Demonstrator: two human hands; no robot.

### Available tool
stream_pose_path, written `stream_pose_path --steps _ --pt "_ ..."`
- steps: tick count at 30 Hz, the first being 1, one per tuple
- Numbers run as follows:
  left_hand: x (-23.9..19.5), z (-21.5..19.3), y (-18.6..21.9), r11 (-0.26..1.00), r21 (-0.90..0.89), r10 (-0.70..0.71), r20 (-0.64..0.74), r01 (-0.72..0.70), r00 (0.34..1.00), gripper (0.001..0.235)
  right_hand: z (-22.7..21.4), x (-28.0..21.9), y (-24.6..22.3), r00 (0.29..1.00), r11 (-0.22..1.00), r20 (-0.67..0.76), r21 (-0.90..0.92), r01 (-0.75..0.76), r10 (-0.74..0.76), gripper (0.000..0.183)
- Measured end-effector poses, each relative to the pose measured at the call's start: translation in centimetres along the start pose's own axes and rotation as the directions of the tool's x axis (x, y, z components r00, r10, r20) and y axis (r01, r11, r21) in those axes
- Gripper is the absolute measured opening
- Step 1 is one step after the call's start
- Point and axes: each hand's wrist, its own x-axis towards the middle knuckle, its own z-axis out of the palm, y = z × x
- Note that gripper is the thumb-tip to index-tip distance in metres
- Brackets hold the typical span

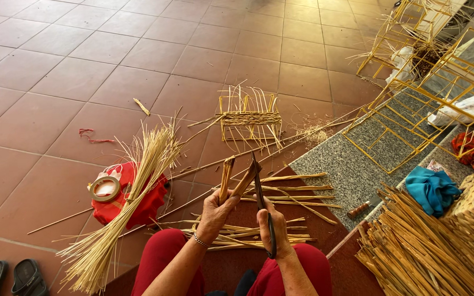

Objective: The person sits on a tiled floor and uses shears to cut dried plant strips into shorter pieces. They repeatedly pick up bundles, trim them, and place the cut pieces into a growing pile on the floor.

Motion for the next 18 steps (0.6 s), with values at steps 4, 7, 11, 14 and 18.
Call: stream_pose_path --steps 4,7,11,14,18 --pt "0.1 -0.4 -0.4 0.998 -0.058 -0.023 0.006 0.023 1.000 0.019 0.8 0.0 0.1 0.998 0.998 -0.010 -0.019 -0.054 0.054 0.072" --pt "0.1 -1.0 -0.9 0.990 -0.100 -0.104 -0.029 0.101 0.994 0.020 0.9 0.3 0.6 0.994 0.994 -0.025 0.018 -0.103 0.104 0.071" --pt "1.1 -2.1 -0.3 0.998 0.017 0.059 -0.011 -0.059 0.998 0.021 0.1 1.2 1.8 0.973 0.938 -0.011 0.267 -0.219 0.230 0.074" --pt "3.6 -3.6 2.0 0.943 0.253 0.234 -0.051 -0.214 0.971 0.017 -0.1 1.0 3.1 0.925 0.828 0.077 0.423 -0.368 0.372 0.076" --pt "7.2 -6.0 8.4 0.918 0.301 0.286 -0.051 -0.259 0.957 0.012 -0.1 0.7 4.2 0.931 0.817 0.095 0.454 -0.355 0.351 0.077"
